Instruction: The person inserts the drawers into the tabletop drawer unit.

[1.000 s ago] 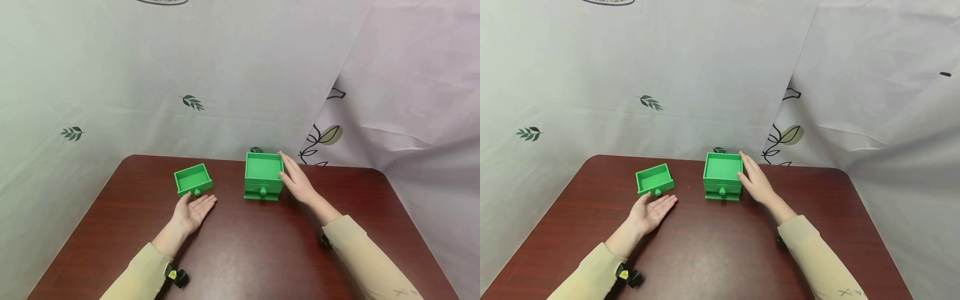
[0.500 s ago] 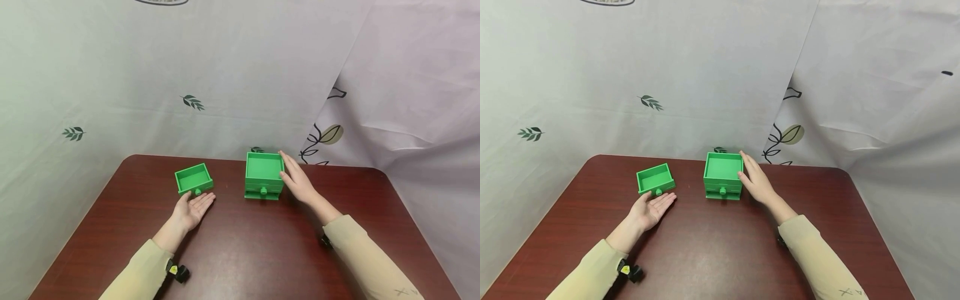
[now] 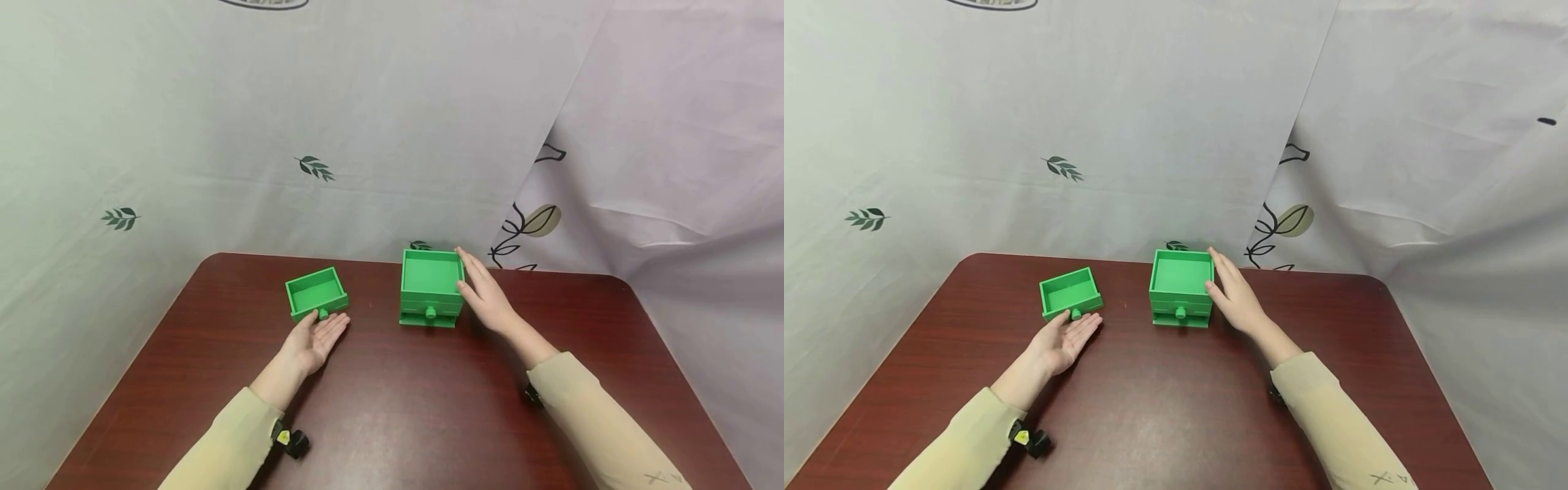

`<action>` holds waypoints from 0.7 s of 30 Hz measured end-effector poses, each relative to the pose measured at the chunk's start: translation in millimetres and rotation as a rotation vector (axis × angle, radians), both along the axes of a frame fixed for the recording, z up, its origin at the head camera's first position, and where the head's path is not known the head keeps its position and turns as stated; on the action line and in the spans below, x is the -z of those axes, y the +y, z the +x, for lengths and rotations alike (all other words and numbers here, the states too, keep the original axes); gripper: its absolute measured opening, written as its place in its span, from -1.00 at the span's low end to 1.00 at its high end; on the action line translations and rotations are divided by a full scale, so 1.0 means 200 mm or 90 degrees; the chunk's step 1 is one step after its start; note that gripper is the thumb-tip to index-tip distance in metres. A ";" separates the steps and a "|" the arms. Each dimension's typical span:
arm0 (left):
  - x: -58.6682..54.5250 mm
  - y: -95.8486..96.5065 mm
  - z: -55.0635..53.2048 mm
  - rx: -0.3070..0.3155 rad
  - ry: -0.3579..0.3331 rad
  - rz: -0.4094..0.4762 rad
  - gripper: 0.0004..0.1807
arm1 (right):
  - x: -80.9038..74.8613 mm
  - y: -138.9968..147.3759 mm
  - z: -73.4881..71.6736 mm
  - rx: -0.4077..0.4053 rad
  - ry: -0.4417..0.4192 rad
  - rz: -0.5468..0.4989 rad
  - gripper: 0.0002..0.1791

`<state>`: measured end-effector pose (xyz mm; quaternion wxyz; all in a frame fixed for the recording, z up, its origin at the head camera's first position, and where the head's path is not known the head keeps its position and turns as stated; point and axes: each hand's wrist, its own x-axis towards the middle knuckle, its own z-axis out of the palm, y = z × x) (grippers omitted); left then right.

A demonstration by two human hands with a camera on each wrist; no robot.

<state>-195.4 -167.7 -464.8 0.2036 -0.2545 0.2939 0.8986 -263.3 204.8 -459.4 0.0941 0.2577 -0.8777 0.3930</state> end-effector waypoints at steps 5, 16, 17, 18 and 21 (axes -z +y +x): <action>0.00 0.01 0.01 0.000 0.012 -0.016 -0.30 | 0.00 0.00 0.00 0.001 0.000 0.002 -0.28; -0.01 0.02 0.02 -0.019 0.008 -0.061 -0.61 | 0.01 0.00 0.01 0.003 0.001 0.001 -0.28; -0.01 0.02 0.02 -0.019 0.007 -0.062 -0.65 | 0.01 0.00 0.01 0.002 0.002 0.001 -0.28; -0.01 0.02 0.02 -0.021 0.006 -0.063 -0.69 | 0.00 0.00 0.01 0.001 0.001 -0.001 -0.28; -0.01 0.02 0.02 -0.027 0.009 -0.074 -0.70 | 0.00 0.00 0.00 0.000 -0.003 -0.001 -0.28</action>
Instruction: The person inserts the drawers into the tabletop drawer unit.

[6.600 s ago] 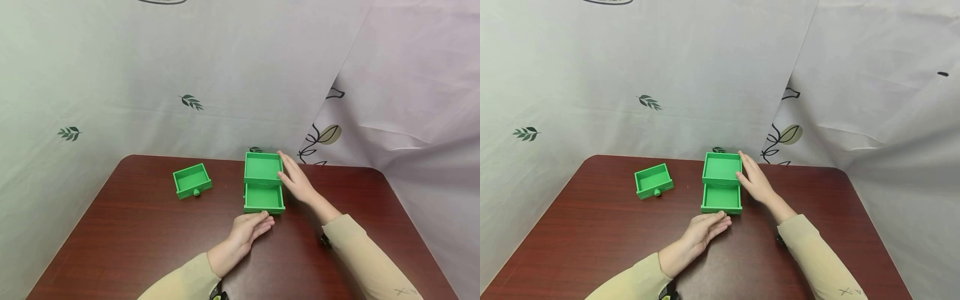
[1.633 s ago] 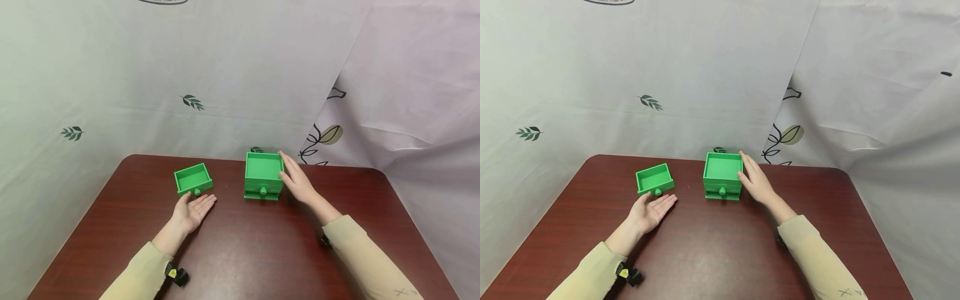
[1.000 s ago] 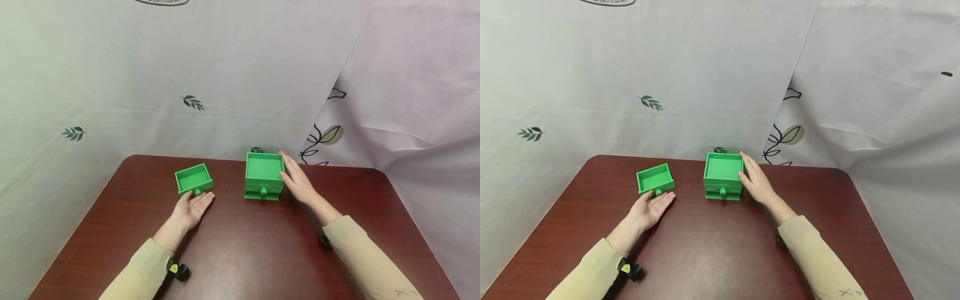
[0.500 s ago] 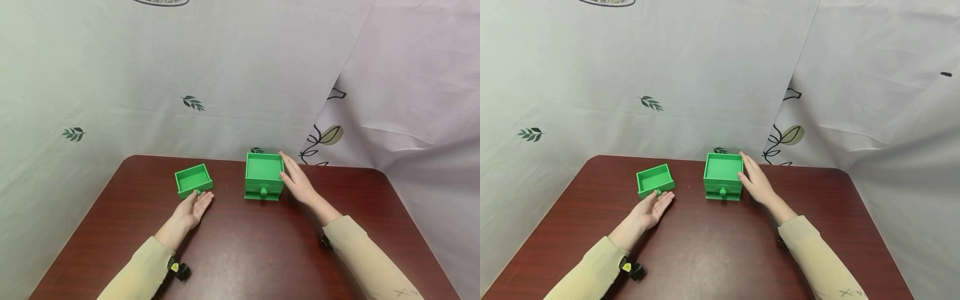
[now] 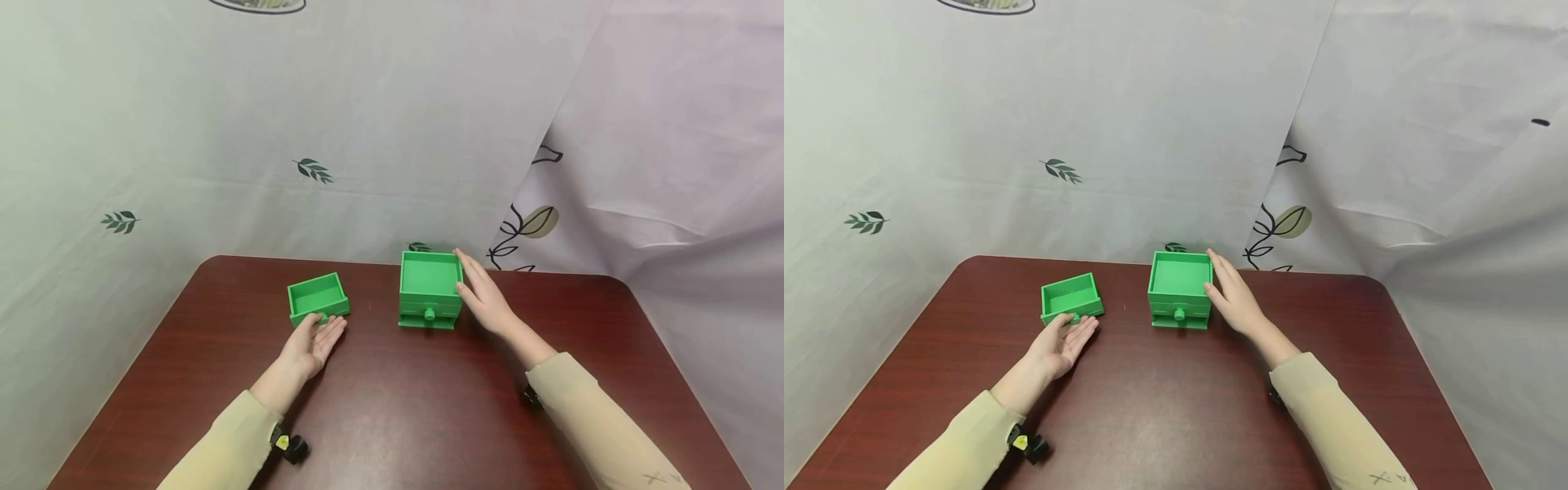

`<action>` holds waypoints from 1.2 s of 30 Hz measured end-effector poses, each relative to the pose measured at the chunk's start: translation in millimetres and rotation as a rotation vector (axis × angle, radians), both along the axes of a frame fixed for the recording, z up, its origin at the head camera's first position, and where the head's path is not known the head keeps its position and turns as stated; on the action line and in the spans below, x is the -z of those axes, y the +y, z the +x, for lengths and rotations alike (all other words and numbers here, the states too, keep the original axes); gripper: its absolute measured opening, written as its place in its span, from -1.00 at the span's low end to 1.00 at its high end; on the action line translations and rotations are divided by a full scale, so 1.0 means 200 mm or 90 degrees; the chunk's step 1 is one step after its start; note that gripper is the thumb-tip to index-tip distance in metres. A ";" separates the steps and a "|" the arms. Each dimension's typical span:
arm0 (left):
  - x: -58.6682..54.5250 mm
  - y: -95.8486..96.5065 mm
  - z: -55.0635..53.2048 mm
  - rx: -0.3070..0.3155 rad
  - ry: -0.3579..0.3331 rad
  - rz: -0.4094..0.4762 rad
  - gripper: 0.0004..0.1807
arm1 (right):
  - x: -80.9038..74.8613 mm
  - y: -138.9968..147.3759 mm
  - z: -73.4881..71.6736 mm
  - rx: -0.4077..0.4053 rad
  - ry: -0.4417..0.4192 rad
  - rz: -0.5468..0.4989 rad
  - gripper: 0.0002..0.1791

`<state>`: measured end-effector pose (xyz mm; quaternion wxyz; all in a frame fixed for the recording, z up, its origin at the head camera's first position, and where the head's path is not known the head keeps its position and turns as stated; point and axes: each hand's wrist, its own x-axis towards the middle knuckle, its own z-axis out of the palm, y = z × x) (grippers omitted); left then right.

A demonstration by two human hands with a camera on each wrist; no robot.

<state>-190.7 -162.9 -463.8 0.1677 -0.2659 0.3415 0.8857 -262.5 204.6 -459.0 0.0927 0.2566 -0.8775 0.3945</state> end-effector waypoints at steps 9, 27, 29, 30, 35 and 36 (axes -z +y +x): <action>-0.01 0.03 0.01 0.006 0.029 -0.051 -0.74 | 0.00 0.00 -0.02 -0.001 0.007 -0.001 -0.28; 0.03 0.00 0.06 0.112 0.082 -0.044 -0.86 | 0.01 -0.01 -0.02 -0.004 0.011 0.001 -0.27; 0.03 0.01 0.08 0.123 0.084 -0.047 -0.88 | 0.01 -0.01 -0.02 -0.002 0.016 0.004 -0.27; 0.03 0.02 0.09 0.126 0.084 -0.048 -0.88 | 0.01 -0.01 -0.02 -0.001 0.018 0.005 -0.28; 0.01 0.05 0.14 0.148 0.089 -0.051 -0.88 | 0.02 0.00 -0.02 0.002 0.020 0.002 -0.28; 0.01 0.06 0.16 0.153 0.091 -0.052 -0.88 | 0.02 0.00 -0.02 0.001 0.019 0.000 -0.27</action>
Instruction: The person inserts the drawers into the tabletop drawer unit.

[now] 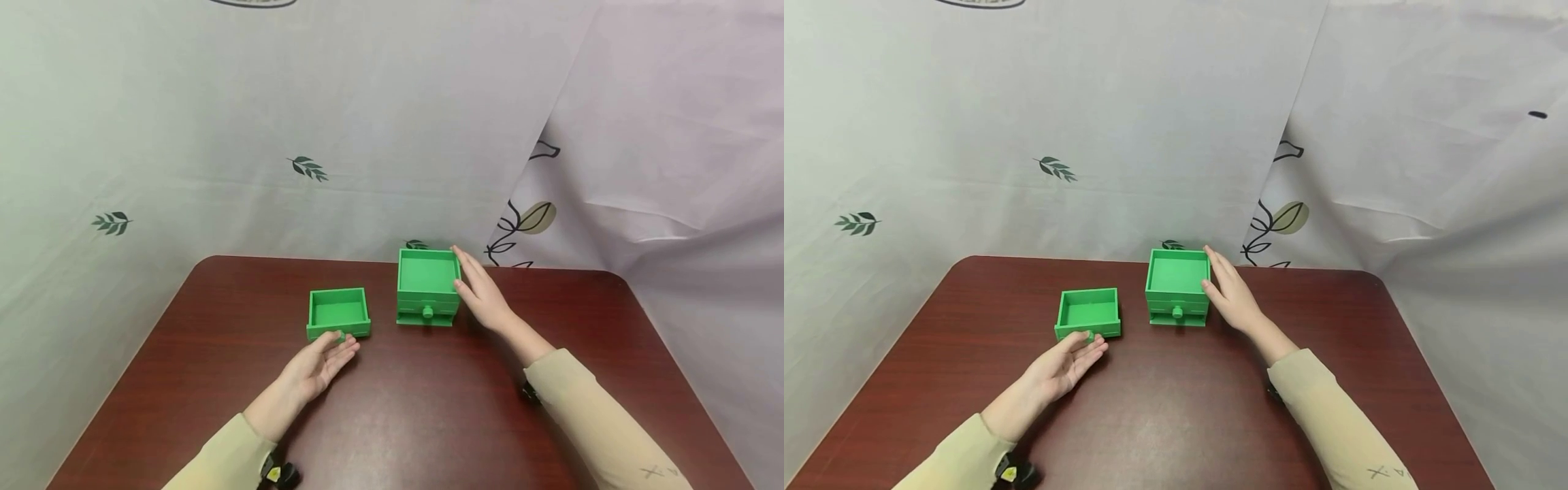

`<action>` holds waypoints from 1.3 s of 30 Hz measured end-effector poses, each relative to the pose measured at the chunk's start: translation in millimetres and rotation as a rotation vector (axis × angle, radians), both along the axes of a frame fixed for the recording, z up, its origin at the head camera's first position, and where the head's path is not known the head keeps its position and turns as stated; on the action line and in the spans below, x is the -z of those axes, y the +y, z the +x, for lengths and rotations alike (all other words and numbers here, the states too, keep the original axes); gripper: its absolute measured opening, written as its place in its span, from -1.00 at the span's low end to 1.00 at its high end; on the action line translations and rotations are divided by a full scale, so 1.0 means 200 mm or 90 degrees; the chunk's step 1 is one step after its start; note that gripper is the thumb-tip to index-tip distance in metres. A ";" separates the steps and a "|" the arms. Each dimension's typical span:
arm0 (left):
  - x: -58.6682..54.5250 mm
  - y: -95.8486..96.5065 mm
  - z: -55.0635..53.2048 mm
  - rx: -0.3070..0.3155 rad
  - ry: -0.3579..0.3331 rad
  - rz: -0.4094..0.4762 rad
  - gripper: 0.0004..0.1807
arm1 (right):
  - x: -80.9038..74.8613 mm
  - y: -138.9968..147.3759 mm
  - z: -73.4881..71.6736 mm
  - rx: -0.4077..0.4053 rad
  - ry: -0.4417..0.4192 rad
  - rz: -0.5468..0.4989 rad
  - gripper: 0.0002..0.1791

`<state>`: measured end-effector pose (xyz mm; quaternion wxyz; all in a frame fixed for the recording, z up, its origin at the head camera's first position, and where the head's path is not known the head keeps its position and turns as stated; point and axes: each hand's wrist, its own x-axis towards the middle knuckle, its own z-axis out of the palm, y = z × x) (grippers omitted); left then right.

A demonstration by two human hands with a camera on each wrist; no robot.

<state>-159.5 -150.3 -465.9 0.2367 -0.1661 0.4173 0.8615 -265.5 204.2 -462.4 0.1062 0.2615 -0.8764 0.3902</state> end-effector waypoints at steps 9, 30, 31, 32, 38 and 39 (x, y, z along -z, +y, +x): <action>-0.02 0.10 0.11 0.034 0.000 0.004 -0.85 | 0.02 0.01 -0.01 -0.004 0.010 -0.007 -0.29; 0.00 0.32 0.25 0.110 0.007 -0.011 -0.80 | 0.00 -0.01 0.01 0.000 -0.001 -0.002 -0.28; 0.01 0.33 0.25 0.112 0.008 -0.011 -0.80 | 0.00 -0.01 0.00 0.001 -0.002 -0.001 -0.28; 0.01 0.35 0.25 0.113 0.009 -0.013 -0.81 | 0.00 -0.01 0.01 0.000 -0.003 0.000 -0.28; 0.04 0.41 0.26 0.128 0.017 -0.026 -0.85 | -0.01 -0.01 0.01 0.003 -0.001 0.000 -0.28; 0.05 0.43 0.26 0.131 0.019 -0.027 -0.85 | -0.01 -0.01 0.01 0.003 0.000 0.000 -0.29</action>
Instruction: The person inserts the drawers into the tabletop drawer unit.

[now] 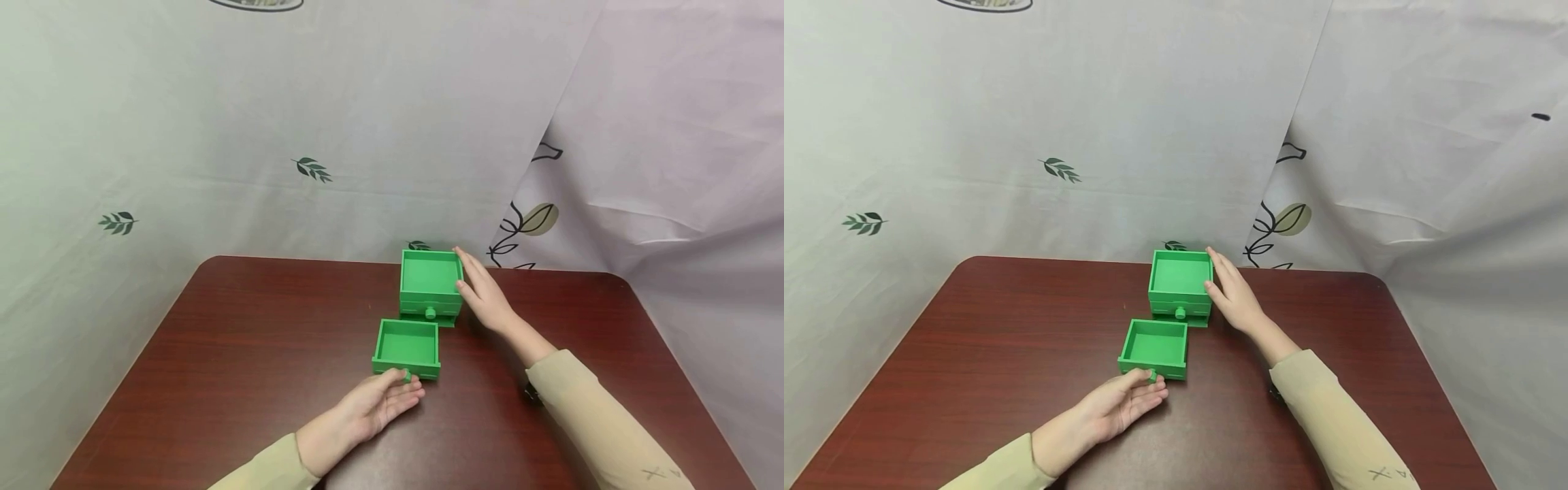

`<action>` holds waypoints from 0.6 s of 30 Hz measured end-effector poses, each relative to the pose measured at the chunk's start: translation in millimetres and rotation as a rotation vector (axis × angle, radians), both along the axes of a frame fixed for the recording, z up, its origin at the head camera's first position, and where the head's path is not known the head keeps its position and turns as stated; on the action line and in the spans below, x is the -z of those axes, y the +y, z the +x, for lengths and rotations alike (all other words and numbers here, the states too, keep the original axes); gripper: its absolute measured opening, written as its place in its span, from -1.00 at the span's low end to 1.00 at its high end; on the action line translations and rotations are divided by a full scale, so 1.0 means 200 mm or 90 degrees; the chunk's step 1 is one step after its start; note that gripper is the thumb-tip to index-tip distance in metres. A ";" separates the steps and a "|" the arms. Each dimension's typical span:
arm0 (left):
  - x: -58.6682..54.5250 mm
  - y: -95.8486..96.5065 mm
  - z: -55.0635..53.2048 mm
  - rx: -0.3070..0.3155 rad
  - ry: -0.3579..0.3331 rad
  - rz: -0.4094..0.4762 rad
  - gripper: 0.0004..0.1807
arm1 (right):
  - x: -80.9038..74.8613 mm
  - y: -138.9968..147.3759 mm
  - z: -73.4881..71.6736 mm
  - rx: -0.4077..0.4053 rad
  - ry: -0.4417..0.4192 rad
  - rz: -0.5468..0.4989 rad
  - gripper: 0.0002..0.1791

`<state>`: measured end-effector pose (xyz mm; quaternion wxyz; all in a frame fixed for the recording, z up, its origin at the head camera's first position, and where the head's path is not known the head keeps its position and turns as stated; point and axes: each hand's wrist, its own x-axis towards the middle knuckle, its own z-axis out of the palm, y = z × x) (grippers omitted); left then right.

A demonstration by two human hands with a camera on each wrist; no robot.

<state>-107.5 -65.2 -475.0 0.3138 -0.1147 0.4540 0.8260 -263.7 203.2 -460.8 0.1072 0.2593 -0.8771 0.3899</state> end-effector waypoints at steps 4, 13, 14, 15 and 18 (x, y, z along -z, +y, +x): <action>0.02 0.04 -0.01 0.004 0.003 -0.007 -0.84 | 0.01 0.00 0.00 -0.001 0.004 -0.003 -0.29; 0.06 0.14 -0.03 0.001 0.005 -0.035 -0.93 | 0.01 0.00 0.00 0.001 0.004 -0.001 -0.29; 0.06 0.15 -0.03 0.002 0.007 -0.038 -0.94 | 0.01 0.00 0.00 0.000 0.004 -0.002 -0.29; 0.06 0.16 -0.04 0.004 0.008 -0.042 -0.94 | 0.00 0.00 0.00 -0.001 0.002 -0.004 -0.29; 0.06 0.18 -0.05 0.006 0.011 -0.047 -0.92 | 0.00 0.00 0.00 -0.003 -0.002 -0.006 -0.29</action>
